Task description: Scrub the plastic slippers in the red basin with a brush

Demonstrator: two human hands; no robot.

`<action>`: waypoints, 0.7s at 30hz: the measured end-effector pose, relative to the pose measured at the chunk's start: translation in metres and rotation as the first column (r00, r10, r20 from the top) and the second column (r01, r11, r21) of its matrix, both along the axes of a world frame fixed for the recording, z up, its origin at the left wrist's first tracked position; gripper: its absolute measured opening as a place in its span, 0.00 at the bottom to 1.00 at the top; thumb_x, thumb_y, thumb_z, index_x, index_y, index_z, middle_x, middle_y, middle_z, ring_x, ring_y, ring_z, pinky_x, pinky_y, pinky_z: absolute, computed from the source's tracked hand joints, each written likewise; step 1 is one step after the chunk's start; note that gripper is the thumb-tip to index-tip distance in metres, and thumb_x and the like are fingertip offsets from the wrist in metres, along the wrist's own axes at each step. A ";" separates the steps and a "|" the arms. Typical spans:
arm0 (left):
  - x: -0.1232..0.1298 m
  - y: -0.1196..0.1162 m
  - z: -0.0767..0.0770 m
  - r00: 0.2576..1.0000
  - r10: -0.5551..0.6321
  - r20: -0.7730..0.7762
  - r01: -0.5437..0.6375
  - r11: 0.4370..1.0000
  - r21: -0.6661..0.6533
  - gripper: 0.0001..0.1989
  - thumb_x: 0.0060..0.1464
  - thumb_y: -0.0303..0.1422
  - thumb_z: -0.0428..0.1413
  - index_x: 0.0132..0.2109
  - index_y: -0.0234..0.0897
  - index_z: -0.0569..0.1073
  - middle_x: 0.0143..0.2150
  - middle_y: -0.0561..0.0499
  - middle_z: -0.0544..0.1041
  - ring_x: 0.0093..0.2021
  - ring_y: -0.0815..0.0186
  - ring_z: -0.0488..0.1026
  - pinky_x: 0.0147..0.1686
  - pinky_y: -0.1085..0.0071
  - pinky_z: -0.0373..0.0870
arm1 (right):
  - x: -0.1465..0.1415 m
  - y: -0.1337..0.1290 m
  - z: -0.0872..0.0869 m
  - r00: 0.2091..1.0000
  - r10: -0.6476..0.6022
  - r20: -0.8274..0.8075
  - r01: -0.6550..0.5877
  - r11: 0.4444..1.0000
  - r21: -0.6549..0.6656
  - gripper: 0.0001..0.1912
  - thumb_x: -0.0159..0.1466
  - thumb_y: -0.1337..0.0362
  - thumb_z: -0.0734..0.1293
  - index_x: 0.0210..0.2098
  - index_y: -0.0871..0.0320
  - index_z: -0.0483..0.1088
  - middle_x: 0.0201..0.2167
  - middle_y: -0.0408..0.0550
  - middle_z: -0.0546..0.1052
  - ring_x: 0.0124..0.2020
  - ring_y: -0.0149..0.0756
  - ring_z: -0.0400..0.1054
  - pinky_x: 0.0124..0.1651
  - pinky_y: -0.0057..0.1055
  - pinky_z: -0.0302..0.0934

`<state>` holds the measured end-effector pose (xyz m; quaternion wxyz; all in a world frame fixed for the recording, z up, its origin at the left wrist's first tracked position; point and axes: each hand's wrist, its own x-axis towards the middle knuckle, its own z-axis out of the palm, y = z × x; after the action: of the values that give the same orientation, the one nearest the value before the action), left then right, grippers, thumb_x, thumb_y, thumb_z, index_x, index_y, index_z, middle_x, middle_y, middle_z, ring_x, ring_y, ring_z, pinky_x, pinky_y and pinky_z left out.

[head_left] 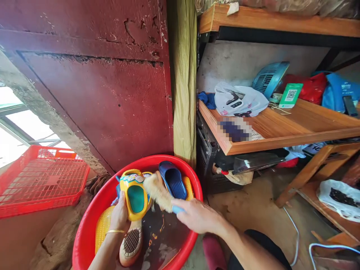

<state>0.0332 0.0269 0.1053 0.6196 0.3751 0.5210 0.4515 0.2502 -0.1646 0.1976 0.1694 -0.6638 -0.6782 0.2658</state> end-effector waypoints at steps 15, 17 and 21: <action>-0.055 -0.039 -0.048 0.174 -0.141 -0.975 0.584 0.812 -0.013 0.40 0.49 0.54 0.54 0.60 0.27 0.67 0.57 0.27 0.74 0.58 0.42 0.73 0.56 0.50 0.67 | -0.006 0.015 -0.023 0.931 0.262 0.253 -0.234 0.963 -0.137 0.19 0.64 0.66 0.60 0.49 0.57 0.77 0.42 0.57 0.82 0.44 0.53 0.77 0.42 0.40 0.66; -0.049 -0.064 -0.057 -0.017 -0.123 -0.992 0.596 0.796 -0.109 0.46 0.48 0.53 0.55 0.65 0.25 0.61 0.67 0.23 0.63 0.63 0.37 0.66 0.58 0.44 0.62 | -0.016 0.018 -0.037 0.913 0.258 0.315 -0.217 0.963 -0.161 0.17 0.63 0.67 0.61 0.46 0.59 0.78 0.42 0.59 0.82 0.45 0.54 0.76 0.43 0.41 0.66; -0.022 -0.084 -0.062 -0.236 -0.085 -0.968 0.576 0.790 -0.209 0.46 0.47 0.42 0.59 0.70 0.30 0.55 0.72 0.23 0.51 0.62 0.33 0.65 0.56 0.40 0.58 | -0.033 0.024 -0.060 0.904 0.190 0.382 -0.122 0.973 -0.195 0.17 0.61 0.71 0.64 0.46 0.61 0.79 0.43 0.61 0.81 0.48 0.54 0.75 0.47 0.42 0.66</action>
<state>0.0112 -0.0575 0.0429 0.0482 0.8034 0.5863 -0.0920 0.2168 -0.1402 0.1375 -0.0502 -0.6593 -0.7248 0.1937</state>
